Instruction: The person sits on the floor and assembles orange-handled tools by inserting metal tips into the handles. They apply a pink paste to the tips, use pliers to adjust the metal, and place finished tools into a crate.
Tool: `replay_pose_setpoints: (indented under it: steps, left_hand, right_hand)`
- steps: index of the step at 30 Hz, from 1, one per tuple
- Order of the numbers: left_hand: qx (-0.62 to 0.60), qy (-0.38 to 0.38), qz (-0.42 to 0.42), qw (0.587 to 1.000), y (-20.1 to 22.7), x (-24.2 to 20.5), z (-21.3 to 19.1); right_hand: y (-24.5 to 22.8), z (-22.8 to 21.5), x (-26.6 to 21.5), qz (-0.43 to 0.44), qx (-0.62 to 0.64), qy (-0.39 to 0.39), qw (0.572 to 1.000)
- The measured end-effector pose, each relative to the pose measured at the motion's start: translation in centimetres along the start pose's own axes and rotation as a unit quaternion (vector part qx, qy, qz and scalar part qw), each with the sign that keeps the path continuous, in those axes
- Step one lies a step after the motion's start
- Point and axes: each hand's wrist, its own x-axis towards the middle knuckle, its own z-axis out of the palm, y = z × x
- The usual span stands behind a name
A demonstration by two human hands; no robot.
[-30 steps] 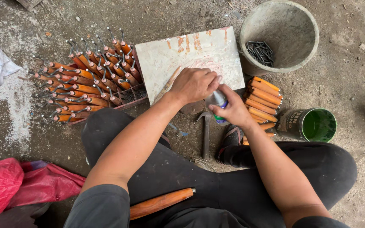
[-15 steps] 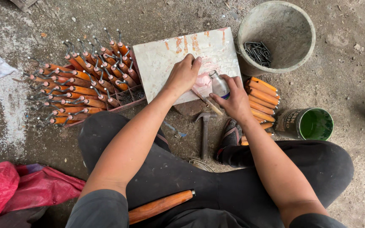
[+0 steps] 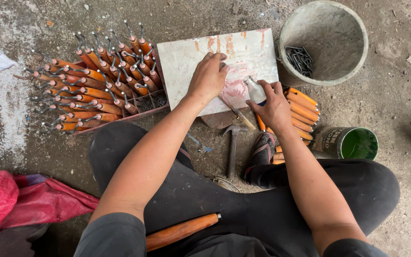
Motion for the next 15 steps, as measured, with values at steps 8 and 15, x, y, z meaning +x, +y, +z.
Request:
replay_pose_setpoints:
  steps: [8, 15]
  left_hand:
    - [0.001, 0.002, 0.011, 1.0, -0.01, -0.27, -0.59]
    - [0.007, -0.004, -0.006, 1.0, 0.25, -0.3, -0.76]
  right_hand:
    - [-0.29, 0.14, 0.41, 0.01, -0.03, -0.01, 0.999]
    - [-0.41, 0.13, 0.81, 0.019, -0.049, -0.019, 0.998]
